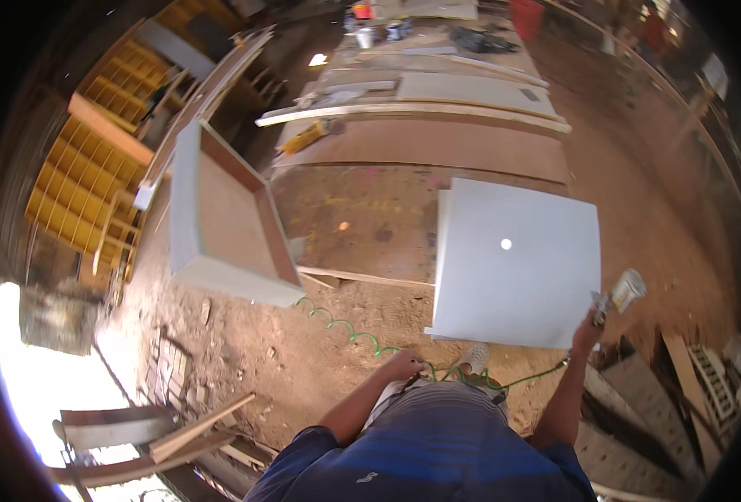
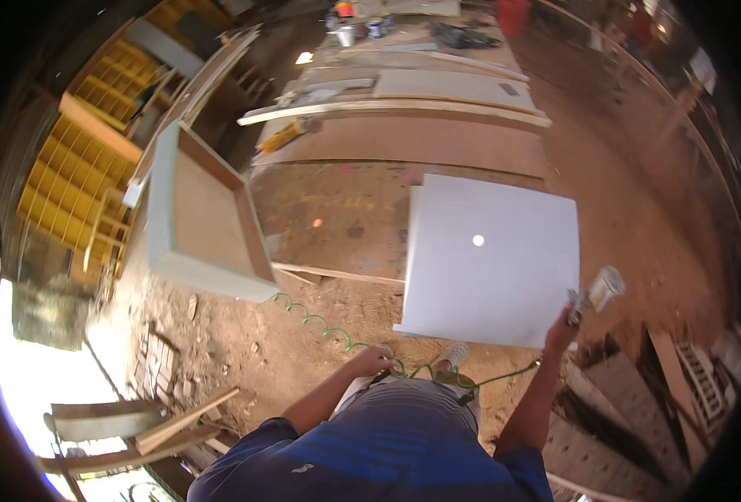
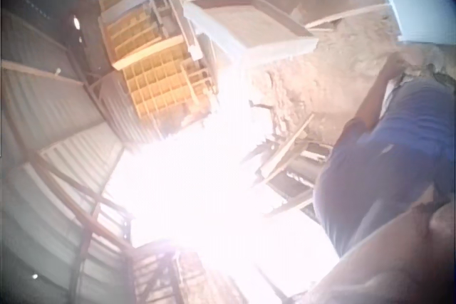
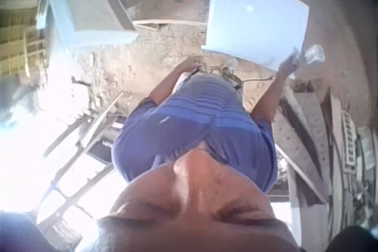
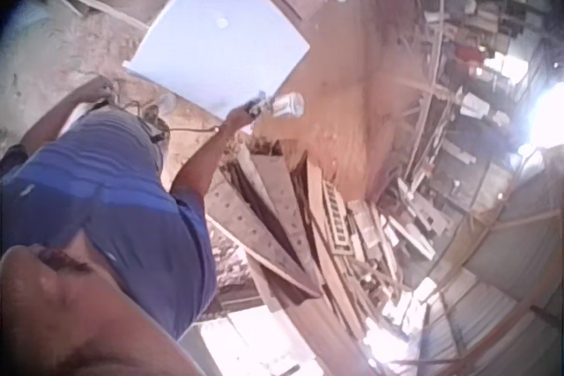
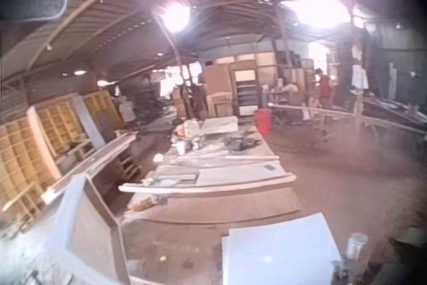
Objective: The person uses a spray gun to apply a white coating to several wooden furniture components, including rectangular panels and a drawer box, on a workbench.
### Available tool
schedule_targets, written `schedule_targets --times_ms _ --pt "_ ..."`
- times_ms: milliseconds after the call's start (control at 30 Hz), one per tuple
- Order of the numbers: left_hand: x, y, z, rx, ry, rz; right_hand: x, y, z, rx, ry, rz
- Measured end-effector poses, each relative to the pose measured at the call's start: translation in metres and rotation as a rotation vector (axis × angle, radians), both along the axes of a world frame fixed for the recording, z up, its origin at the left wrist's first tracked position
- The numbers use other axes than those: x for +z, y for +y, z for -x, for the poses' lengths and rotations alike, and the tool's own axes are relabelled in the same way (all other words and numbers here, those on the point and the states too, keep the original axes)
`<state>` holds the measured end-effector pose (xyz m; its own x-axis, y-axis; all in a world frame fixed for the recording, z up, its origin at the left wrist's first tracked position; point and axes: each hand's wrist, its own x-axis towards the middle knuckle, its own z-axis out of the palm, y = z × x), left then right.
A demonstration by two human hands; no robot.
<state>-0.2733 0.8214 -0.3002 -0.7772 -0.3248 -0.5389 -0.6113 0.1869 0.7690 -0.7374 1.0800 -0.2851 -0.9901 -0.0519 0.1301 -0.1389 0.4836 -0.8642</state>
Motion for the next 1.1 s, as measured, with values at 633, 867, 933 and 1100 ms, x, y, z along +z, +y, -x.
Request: schedule_targets --times_ms 633,867,933,1100 --pt "0.033 -0.046 -0.103 0.186 -0.083 0.058 0.034 -0.192 -0.175 0.492 -0.290 0.221" --pt "0.023 -0.056 -0.116 0.234 -0.124 0.138 0.095 -0.229 -0.215 0.575 -0.682 0.409" --pt "0.028 -0.058 -0.108 0.226 -0.100 0.159 0.094 -0.230 -0.206 0.563 -0.678 0.420" --pt "0.047 -0.053 -0.086 0.244 -0.156 0.060 0.070 -0.209 -0.153 0.445 -0.545 0.327"
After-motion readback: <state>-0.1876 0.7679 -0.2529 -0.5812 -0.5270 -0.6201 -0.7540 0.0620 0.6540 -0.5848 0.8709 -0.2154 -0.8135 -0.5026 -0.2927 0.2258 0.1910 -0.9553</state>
